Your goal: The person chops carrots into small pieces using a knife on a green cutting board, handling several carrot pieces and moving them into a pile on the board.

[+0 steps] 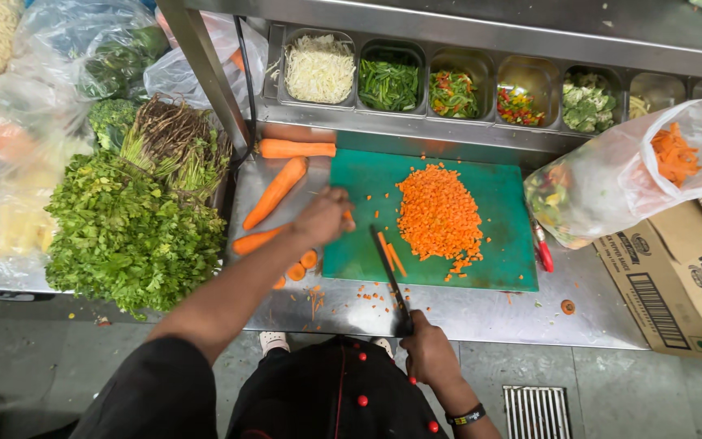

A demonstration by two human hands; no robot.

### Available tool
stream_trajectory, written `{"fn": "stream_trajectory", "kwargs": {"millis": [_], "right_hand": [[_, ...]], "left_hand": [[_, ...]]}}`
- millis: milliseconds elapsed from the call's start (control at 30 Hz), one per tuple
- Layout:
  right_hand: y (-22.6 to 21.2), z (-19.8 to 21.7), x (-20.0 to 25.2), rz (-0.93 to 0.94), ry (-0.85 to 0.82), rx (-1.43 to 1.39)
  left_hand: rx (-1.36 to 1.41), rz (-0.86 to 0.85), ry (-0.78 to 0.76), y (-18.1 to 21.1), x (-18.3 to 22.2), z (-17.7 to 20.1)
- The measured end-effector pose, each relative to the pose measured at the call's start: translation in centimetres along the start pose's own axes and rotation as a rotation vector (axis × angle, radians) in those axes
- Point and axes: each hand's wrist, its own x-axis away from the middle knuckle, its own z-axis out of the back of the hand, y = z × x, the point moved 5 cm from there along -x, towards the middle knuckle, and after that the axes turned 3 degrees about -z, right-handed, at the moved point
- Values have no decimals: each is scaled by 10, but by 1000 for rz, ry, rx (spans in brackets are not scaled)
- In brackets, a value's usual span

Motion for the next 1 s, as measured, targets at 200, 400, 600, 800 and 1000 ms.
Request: {"fn": "stream_trajectory", "kwargs": {"millis": [200,400,600,800,1000], "right_hand": [[-34,17,-20,-92,-6,90],[-60,45,-59,-427,-159,40],[-75,57,-55,-356,-314,259],[-53,18,-49,-334,-185,268],[-38,11,-41,-335,-292,312]], "left_hand": [[216,-74,77,74,52,-11],[214,-130,122,68,46,30],[162,-173,-43,73,34,10],[207,-190,68,79,38,-1],[254,-256,109,78,38,4]]}}
